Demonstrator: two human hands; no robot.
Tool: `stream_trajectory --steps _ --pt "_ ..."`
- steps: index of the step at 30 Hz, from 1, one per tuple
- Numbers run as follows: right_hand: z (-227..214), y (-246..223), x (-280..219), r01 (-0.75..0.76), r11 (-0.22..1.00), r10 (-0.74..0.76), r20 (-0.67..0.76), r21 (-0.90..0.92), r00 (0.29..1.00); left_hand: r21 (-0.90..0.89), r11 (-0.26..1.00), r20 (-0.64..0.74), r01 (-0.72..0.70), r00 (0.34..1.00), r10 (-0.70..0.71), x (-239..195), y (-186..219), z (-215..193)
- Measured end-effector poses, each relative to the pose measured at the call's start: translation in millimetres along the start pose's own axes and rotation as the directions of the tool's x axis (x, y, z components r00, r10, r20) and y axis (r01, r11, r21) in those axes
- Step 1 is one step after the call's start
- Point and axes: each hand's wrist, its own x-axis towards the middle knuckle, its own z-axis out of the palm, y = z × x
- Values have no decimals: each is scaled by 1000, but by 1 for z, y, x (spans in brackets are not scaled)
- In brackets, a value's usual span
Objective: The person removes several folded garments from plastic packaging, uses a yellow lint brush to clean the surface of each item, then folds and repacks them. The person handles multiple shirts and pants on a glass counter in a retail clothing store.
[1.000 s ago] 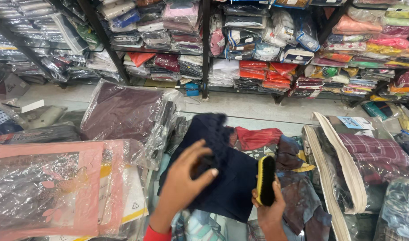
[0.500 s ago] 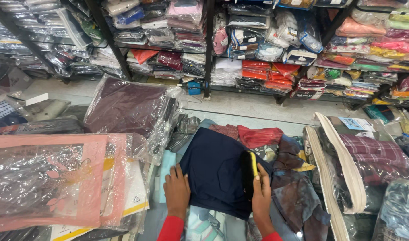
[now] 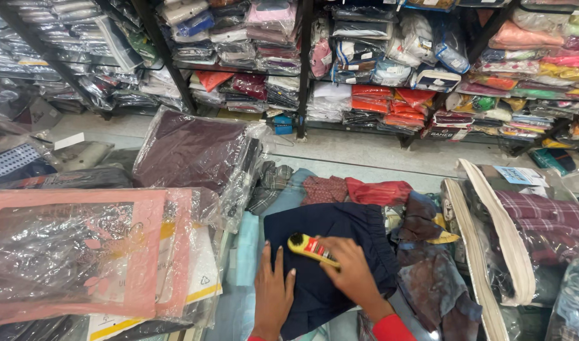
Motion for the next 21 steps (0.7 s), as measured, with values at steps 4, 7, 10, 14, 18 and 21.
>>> stream_trajectory --steps 4,7,10,14,18,21 --pt "26 -15 -6 7 963 44 186 -269 982 143 990 41 -12 999 6 14 -7 12" --pt "27 8 0 191 877 -52 309 -441 950 177 984 25 -23 1000 19 16 -11 15" --pt "5 44 5 90 765 98 253 -638 962 202 979 30 -44 999 38 11 -11 18" --pt "-12 69 20 -634 560 562 -318 -533 764 219 975 21 -34 999 30 12 -11 18" --pt "-11 56 11 -533 734 463 -264 -420 846 223 974 22 -36 999 31 11 -12 19" --pt "-21 47 -1 46 829 46 150 -557 988 227 973 20 -38 999 35 12 -11 19"
